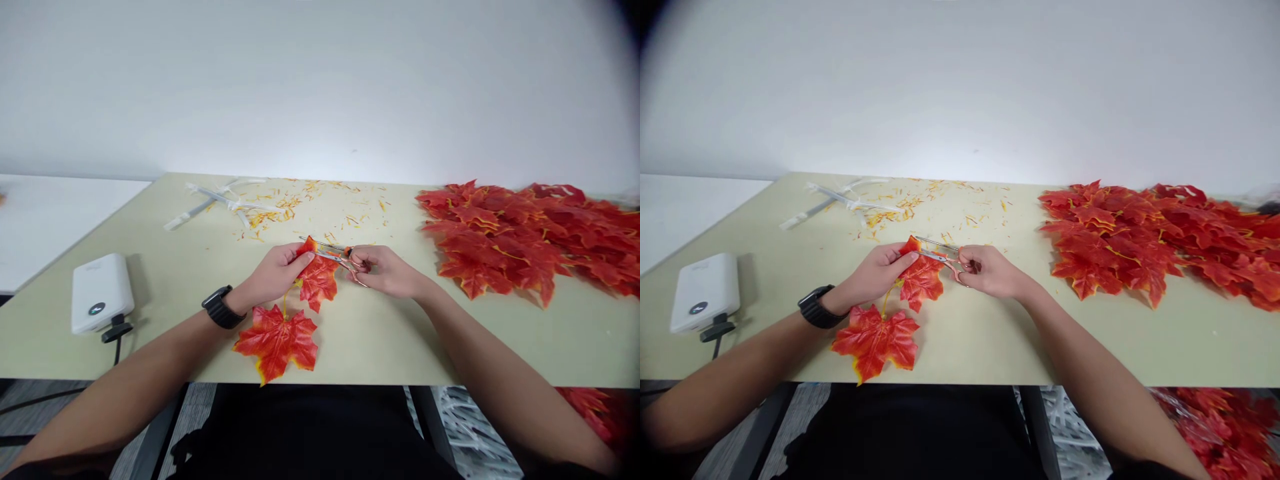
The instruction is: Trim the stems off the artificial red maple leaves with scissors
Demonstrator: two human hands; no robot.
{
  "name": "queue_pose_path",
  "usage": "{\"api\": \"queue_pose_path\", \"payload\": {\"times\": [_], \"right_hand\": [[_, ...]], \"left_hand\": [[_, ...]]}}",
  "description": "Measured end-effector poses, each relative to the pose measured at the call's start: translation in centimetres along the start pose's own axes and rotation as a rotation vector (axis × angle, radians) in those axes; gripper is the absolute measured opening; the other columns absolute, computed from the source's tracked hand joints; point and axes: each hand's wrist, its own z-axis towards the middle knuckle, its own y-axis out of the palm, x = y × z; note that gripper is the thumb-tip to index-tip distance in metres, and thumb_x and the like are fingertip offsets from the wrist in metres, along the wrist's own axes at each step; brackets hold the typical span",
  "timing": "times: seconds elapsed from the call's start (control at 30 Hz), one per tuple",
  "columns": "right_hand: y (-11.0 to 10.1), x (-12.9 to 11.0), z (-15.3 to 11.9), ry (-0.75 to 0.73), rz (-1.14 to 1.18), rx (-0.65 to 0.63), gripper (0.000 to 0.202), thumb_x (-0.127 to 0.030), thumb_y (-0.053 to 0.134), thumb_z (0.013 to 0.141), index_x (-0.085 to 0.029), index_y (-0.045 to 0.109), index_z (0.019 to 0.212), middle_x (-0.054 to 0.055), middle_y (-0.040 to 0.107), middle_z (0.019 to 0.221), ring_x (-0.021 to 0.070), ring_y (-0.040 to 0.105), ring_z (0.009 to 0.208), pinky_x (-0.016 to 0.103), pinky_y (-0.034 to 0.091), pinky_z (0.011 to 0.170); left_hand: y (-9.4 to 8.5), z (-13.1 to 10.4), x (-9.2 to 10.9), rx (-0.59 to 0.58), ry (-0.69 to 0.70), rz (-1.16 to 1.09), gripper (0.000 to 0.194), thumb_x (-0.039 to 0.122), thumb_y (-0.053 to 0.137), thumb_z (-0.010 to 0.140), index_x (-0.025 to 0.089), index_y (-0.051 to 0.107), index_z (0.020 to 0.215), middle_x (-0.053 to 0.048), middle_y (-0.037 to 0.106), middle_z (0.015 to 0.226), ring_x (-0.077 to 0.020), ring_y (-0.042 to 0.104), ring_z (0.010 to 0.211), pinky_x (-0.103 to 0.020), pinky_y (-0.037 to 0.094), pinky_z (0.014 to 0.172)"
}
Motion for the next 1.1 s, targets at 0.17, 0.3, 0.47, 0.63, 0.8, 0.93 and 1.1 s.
{"api": "queue_pose_path", "payload": {"times": [0.17, 0.3, 0.47, 0.63, 0.8, 0.93, 1.1], "right_hand": [[-0.2, 0.0, -0.1, 0.002, 0.037, -0.020, 0.037, -0.024, 0.067, 0.078, -0.022, 0.031, 0.070, -0.002, 0.044, 0.074, 0.0162, 0.061, 0.074, 0.027, 0.038, 0.062], [-0.2, -0.2, -0.1, -0.002, 0.051, -0.026, 0.035, -0.022, 0.066, 0.077, -0.022, 0.032, 0.070, -0.001, 0.046, 0.075, 0.0160, 0.061, 0.073, 0.028, 0.038, 0.061], [-0.2, -0.5, -0.1, -0.024, -0.033, 0.005, 0.034, -0.022, 0.065, 0.076, -0.021, 0.032, 0.068, 0.000, 0.049, 0.076, 0.0148, 0.056, 0.070, 0.028, 0.035, 0.060], [-0.2, -0.1, 0.0, -0.050, -0.063, 0.030, 0.035, -0.024, 0.066, 0.077, -0.021, 0.032, 0.068, -0.001, 0.047, 0.075, 0.0123, 0.048, 0.065, 0.028, 0.031, 0.058], [-0.3, 0.3, 0.1, -0.056, -0.136, 0.046, 0.032, -0.024, 0.065, 0.078, -0.021, 0.034, 0.069, -0.001, 0.048, 0.076, 0.0121, 0.044, 0.064, 0.029, 0.029, 0.059], [-0.6, 0.4, 0.1, -0.085, -0.223, 0.049, 0.032, -0.026, 0.064, 0.080, -0.021, 0.035, 0.070, -0.001, 0.046, 0.074, 0.0120, 0.039, 0.066, 0.029, 0.028, 0.061], [-0.8, 0.6, 0.1, -0.072, -0.267, 0.070, 0.033, -0.030, 0.066, 0.081, -0.021, 0.036, 0.071, -0.002, 0.044, 0.072, 0.0116, 0.035, 0.066, 0.028, 0.028, 0.061]], "left_hand": [[0.0, 0.0, -0.1, -0.004, 0.010, 0.008, 0.034, 0.048, 0.056, 0.101, 0.016, 0.065, 0.093, 0.002, 0.055, 0.073, -0.0109, 0.045, 0.064, -0.023, 0.036, 0.060], [0.0, 0.0, 0.0, -0.005, 0.017, 0.010, 0.033, 0.047, 0.056, 0.101, 0.016, 0.065, 0.091, 0.002, 0.053, 0.071, -0.0106, 0.043, 0.062, -0.023, 0.034, 0.059], [0.1, -0.1, 0.1, 0.002, -0.002, 0.003, 0.035, 0.048, 0.056, 0.100, 0.016, 0.064, 0.087, 0.002, 0.052, 0.069, -0.0104, 0.041, 0.060, -0.024, 0.033, 0.057], [0.2, -0.2, 0.0, 0.028, -0.031, -0.018, 0.032, 0.046, 0.058, 0.098, 0.016, 0.064, 0.086, 0.002, 0.055, 0.069, -0.0106, 0.045, 0.060, -0.024, 0.035, 0.058], [0.1, -0.1, -0.3, -0.027, -0.061, -0.096, 0.026, 0.042, 0.061, 0.097, 0.016, 0.068, 0.096, -0.003, 0.069, 0.086, -0.0144, 0.061, 0.073, -0.028, 0.048, 0.071], [-0.2, 0.2, -0.8, -0.075, -0.025, -0.103, 0.026, 0.040, 0.065, 0.095, 0.016, 0.068, 0.106, -0.006, 0.074, 0.098, -0.0162, 0.065, 0.083, -0.030, 0.053, 0.077], [-0.6, 0.3, -0.8, -0.051, -0.075, -0.084, 0.029, 0.041, 0.072, 0.090, 0.015, 0.072, 0.102, -0.010, 0.076, 0.100, -0.0194, 0.069, 0.084, -0.030, 0.054, 0.071]]}}
